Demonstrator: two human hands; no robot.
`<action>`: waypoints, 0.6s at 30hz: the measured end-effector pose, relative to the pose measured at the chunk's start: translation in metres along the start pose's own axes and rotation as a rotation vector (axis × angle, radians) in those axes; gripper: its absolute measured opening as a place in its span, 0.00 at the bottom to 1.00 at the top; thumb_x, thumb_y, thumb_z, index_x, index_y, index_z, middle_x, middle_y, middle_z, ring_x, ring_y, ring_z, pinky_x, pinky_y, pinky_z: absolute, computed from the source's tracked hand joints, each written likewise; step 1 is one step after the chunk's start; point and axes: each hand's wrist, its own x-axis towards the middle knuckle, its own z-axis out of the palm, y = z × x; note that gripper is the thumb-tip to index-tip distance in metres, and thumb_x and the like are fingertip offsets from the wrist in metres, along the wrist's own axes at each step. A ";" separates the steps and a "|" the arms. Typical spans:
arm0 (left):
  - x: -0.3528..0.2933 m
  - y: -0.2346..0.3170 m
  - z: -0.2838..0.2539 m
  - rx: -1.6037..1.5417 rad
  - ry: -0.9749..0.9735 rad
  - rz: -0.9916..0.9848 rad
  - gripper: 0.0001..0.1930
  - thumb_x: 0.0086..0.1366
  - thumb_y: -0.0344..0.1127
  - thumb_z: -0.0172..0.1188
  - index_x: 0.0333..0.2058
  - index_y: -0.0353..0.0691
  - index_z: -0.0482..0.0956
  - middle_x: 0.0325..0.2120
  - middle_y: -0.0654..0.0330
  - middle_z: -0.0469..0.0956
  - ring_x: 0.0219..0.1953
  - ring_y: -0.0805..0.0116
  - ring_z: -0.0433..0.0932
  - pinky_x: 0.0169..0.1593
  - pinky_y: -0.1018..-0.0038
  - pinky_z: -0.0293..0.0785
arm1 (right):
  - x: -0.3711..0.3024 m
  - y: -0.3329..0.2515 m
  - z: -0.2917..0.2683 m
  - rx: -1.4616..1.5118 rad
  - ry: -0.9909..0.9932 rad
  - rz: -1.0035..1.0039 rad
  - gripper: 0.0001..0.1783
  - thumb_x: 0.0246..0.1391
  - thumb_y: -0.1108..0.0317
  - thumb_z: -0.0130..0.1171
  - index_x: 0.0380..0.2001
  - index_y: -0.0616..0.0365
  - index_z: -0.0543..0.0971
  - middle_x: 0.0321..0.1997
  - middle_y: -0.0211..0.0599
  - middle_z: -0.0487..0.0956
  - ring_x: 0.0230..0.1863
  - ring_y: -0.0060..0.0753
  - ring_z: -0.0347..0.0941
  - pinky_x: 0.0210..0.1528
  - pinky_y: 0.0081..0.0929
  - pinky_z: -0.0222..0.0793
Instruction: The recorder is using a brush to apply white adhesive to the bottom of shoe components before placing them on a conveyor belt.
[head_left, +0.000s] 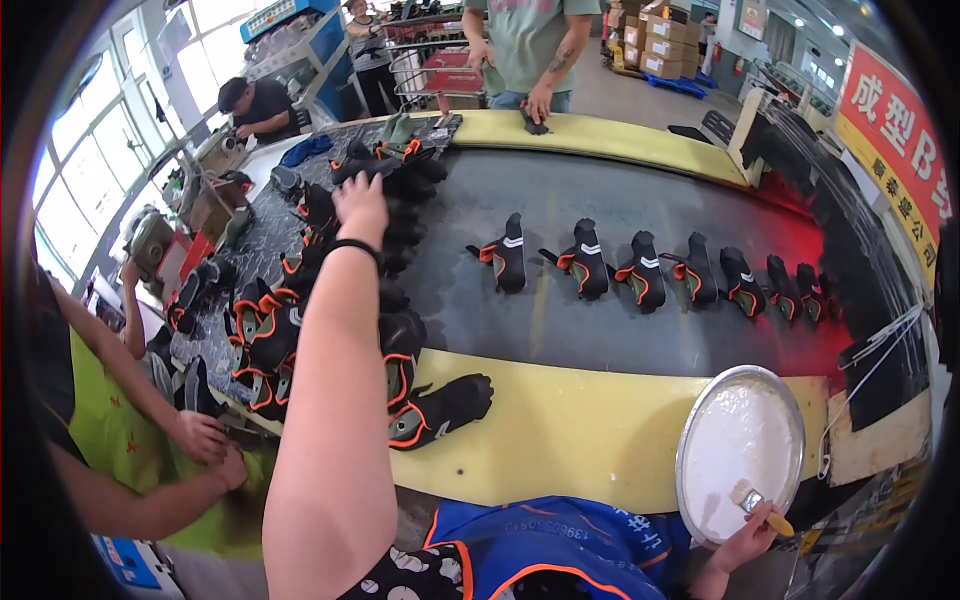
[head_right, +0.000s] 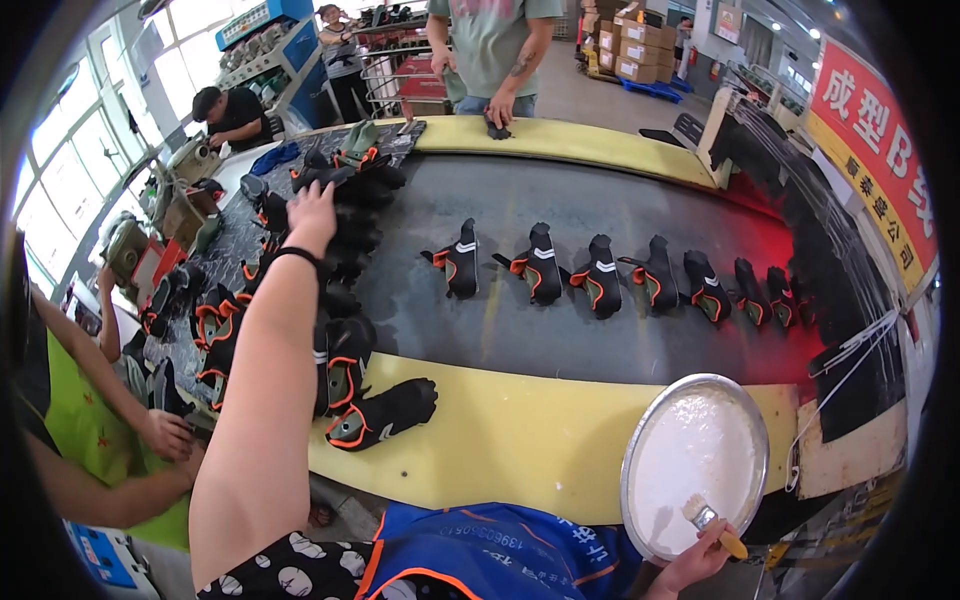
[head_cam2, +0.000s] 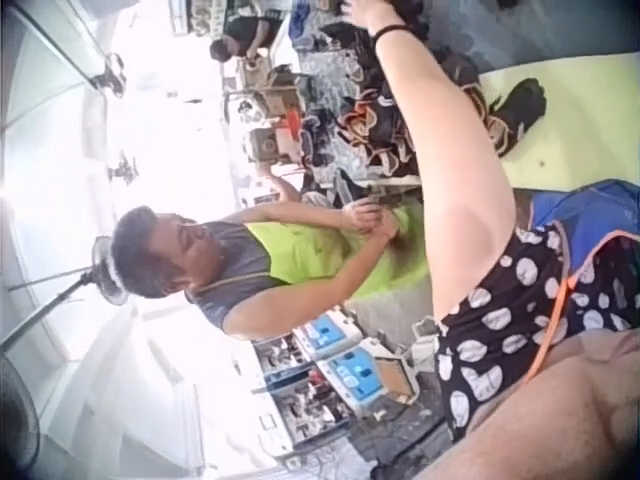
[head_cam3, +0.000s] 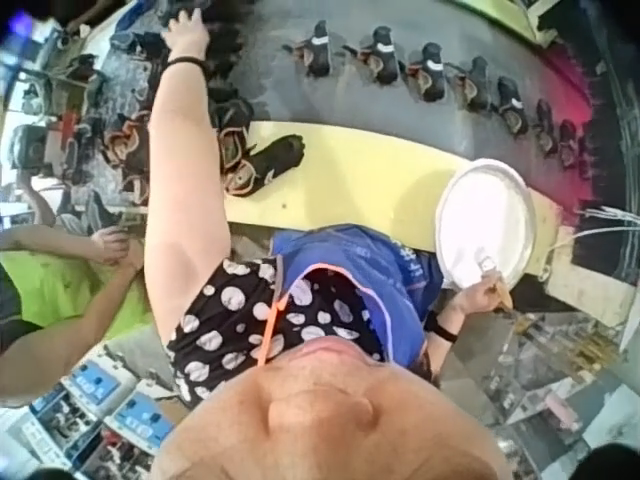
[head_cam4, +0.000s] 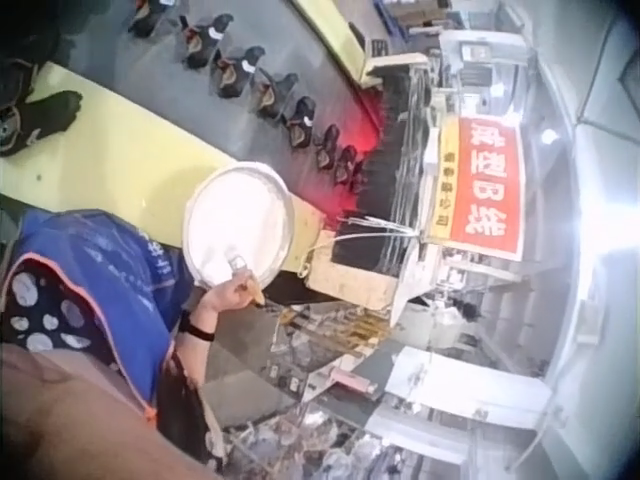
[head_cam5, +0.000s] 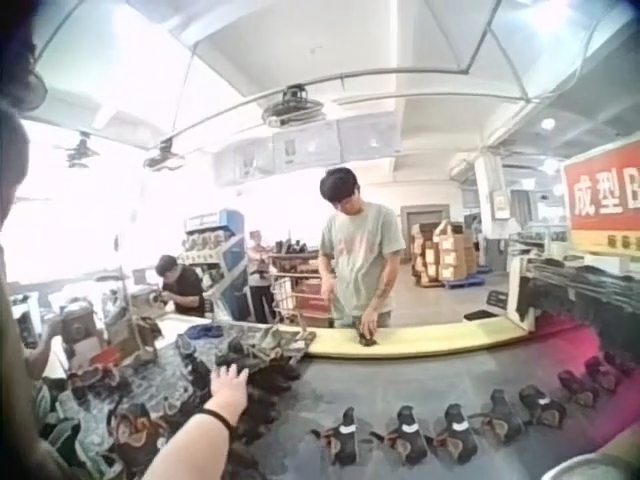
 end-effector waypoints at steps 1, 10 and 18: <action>-0.003 -0.006 -0.002 -0.049 -0.149 -0.013 0.24 0.70 0.37 0.49 0.64 0.63 0.67 0.64 0.60 0.66 0.67 0.54 0.63 0.62 0.53 0.65 | -0.001 0.003 -0.005 -0.005 -0.001 -0.015 0.12 0.70 0.67 0.52 0.44 0.68 0.72 0.31 0.31 0.69 0.31 0.21 0.65 0.34 0.19 0.63; -0.018 -0.020 0.030 0.075 -0.015 -0.049 0.16 0.69 0.36 0.49 0.55 0.55 0.70 0.40 0.57 0.83 0.47 0.55 0.80 0.49 0.50 0.71 | 0.005 0.000 -0.004 -0.031 -0.076 0.014 0.09 0.68 0.70 0.54 0.42 0.67 0.75 0.36 0.32 0.74 0.35 0.20 0.69 0.38 0.20 0.69; -0.009 -0.039 -0.028 -0.199 0.143 -0.154 0.16 0.67 0.41 0.51 0.53 0.48 0.68 0.42 0.50 0.83 0.46 0.47 0.82 0.55 0.43 0.67 | 0.002 -0.025 0.009 -0.074 -0.022 -0.032 0.07 0.66 0.72 0.56 0.39 0.67 0.76 0.34 0.32 0.75 0.30 0.17 0.70 0.33 0.17 0.69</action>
